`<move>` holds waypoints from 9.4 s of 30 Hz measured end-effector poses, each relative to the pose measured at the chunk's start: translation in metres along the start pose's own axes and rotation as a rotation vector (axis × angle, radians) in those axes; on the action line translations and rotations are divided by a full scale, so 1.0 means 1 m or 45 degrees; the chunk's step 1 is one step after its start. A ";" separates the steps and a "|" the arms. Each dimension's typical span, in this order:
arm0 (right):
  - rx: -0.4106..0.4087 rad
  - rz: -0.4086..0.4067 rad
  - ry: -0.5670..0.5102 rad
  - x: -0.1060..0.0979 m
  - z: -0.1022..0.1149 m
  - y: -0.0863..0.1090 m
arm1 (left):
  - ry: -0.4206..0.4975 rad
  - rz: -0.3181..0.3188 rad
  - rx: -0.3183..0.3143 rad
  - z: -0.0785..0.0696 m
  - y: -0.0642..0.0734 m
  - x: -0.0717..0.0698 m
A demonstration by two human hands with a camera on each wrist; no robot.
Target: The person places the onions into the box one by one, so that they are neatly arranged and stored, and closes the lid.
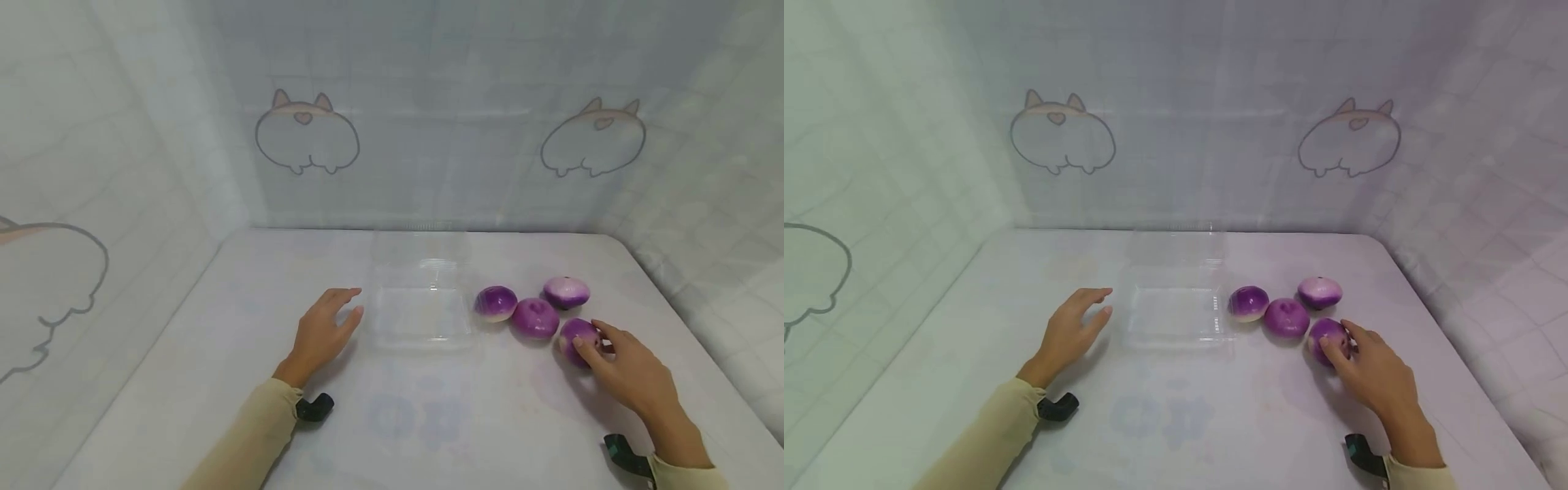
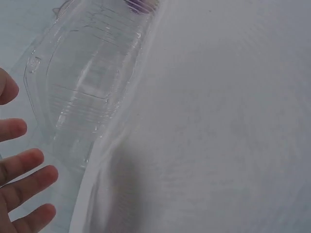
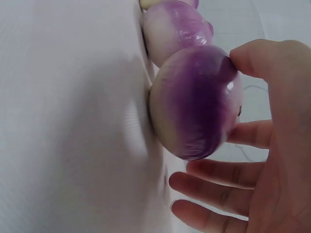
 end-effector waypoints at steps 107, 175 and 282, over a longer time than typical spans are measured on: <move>0.013 -0.046 -1.887 -0.008 0.107 -0.095 | 0.645 0.138 -0.389 0.035 0.005 0.041; -0.160 0.412 -1.613 0.019 0.204 -0.112 | 0.664 0.128 -0.422 0.028 0.007 0.037; -0.301 0.593 -1.065 0.068 0.297 -0.129 | 0.693 0.128 -0.430 0.019 0.007 0.037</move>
Point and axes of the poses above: each hand's wrist, its own y-axis away from the middle knuckle, its own x-axis out of the palm, z = x × y, the point moved 10 cm from there along -y, towards the middle knuckle, and after that the axes turned 11 degrees about y, right-handed, at the moved point
